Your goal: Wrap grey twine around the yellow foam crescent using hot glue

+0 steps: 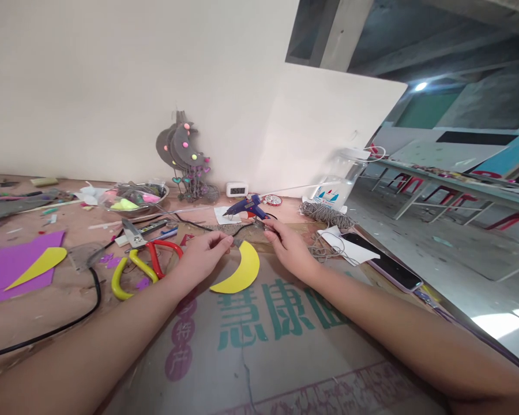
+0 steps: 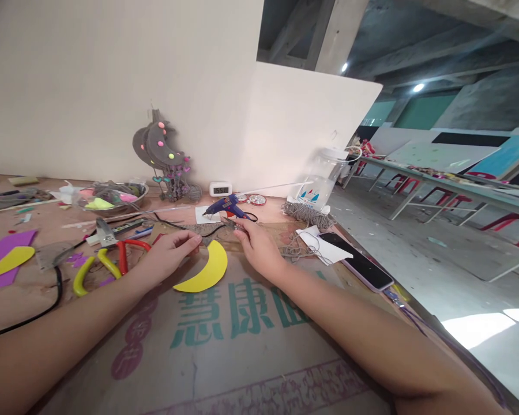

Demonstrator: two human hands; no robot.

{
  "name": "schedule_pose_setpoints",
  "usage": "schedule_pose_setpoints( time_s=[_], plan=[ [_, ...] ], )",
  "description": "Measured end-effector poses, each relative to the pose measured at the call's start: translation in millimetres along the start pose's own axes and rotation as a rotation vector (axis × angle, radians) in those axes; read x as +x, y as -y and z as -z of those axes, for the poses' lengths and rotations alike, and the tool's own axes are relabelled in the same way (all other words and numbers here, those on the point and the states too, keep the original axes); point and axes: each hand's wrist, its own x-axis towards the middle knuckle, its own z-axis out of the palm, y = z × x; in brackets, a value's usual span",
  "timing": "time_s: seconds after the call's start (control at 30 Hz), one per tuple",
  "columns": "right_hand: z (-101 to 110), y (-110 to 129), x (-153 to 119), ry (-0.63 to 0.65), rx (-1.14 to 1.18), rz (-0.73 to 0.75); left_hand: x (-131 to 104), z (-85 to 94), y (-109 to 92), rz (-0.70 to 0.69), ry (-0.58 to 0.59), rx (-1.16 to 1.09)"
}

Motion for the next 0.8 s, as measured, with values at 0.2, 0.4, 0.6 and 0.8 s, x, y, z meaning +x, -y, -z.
schedule_pose_setpoints(
  time_s=[0.2,0.4,0.6,0.8],
  plan=[
    [1.4,-0.4,-0.7,0.025,-0.066,0.148,-1.1,2.3,-2.0,0.011,-0.008,0.01],
    [2.7,11.4,-3.3,0.098,-0.183,0.312,-1.5,2.2,-0.9,-0.001,-0.011,0.024],
    [1.5,9.5,-3.1,0.115,-0.214,0.314,-0.5,1.6,-2.2,0.011,-0.011,0.012],
    [0.6,9.0,-2.9,0.119,-0.216,0.302,-0.7,0.9,-0.1,-0.004,-0.012,-0.011]
  ],
)
